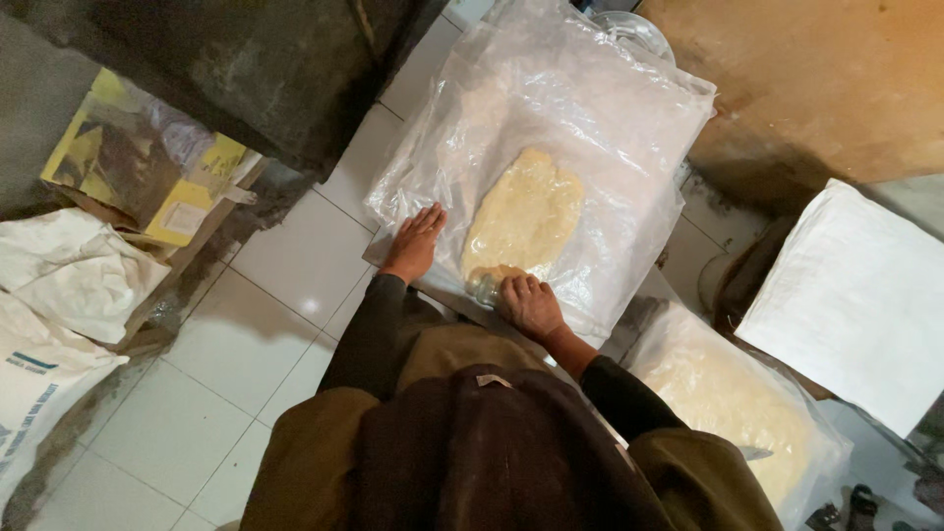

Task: The person flattens a piece of dough by hand on a plastic sheet and then uses a glass container to roll and press the dough further until it is thinner and more spread out.

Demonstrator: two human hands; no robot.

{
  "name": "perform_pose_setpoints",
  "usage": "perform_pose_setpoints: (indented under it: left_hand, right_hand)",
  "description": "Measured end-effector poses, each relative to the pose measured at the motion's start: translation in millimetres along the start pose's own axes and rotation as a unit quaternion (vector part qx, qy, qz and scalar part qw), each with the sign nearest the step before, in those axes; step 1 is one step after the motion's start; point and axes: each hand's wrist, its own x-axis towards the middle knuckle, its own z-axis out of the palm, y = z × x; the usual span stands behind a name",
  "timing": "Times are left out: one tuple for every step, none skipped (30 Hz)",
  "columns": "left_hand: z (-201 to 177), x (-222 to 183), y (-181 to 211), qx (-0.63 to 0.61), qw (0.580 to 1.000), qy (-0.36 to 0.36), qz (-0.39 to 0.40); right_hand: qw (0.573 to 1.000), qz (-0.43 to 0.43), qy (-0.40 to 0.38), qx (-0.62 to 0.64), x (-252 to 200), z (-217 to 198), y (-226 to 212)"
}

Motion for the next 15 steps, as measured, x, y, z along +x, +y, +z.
perform_pose_setpoints:
  left_hand:
    - [-0.2,-1.7,1.1,0.002,1.0,0.0,-0.001]
    - [-0.2,-2.5,1.9,0.004,1.0,0.001,-0.003]
    - [-0.4,-2.7,1.9,0.009,1.0,-0.002,-0.001]
    - [-0.1,-2.3,1.2,0.014,1.0,-0.004,0.001]
    - [1.9,-3.9,0.4,0.018,1.0,-0.007,0.001]
    - [4.0,-2.5,-1.3,0.014,1.0,-0.008,-0.001]
    - [6.7,-2.2,-3.6,0.009,1.0,-0.01,-0.006]
    - [9.8,-3.6,-5.9,0.004,1.0,-0.012,-0.011]
    - [10.7,-0.9,-8.8,0.006,1.0,-0.004,-0.005]
    - [11.9,1.8,-9.2,0.009,1.0,0.005,0.001]
    - [12.2,0.6,-8.5,0.01,1.0,0.011,0.009]
    - [9.4,-2.7,-8.4,0.01,1.0,-0.002,-0.003]
    - [6.8,-3.4,-4.6,0.008,1.0,-0.013,-0.012]
    - [3.7,-3.5,0.2,0.006,0.999,-0.025,-0.022]
    - [1.3,-4.7,5.5,0.0,1.0,-0.017,-0.022]
  right_hand:
    - [1.0,0.005,0.004,0.012,4.7,-3.8,-1.7]
    - [1.0,0.01,0.008,0.024,13.5,-6.7,-6.5]
    - [0.999,0.013,0.013,0.036,24.4,-9.9,-11.6]
    - [0.999,0.02,0.014,0.043,38.7,-12.9,-17.0]
    - [0.998,0.025,0.013,0.051,55.1,-15.3,-24.1]
    - [0.998,0.03,0.012,0.059,70.8,-18.4,-29.2]
    - [0.997,0.044,0.015,0.063,85.1,-21.9,-33.3]
    - [0.996,0.057,0.018,0.066,99.2,-25.3,-35.8]
    - [0.995,0.07,0.026,0.069,114.4,-28.9,-34.2]
    - [0.996,0.065,0.01,0.057,122.0,-33.1,-27.9]
    - [0.997,0.062,-0.009,0.046,122.0,-36.7,-18.8]
    - [0.997,0.059,-0.028,0.035,122.3,-38.8,-8.6]
    - [0.996,0.079,-0.019,0.038,123.5,-40.0,6.3]
    - [0.994,0.099,-0.01,0.041,125.1,-40.4,21.9]
    - [0.992,0.117,-0.002,0.044,126.6,-39.8,36.1]
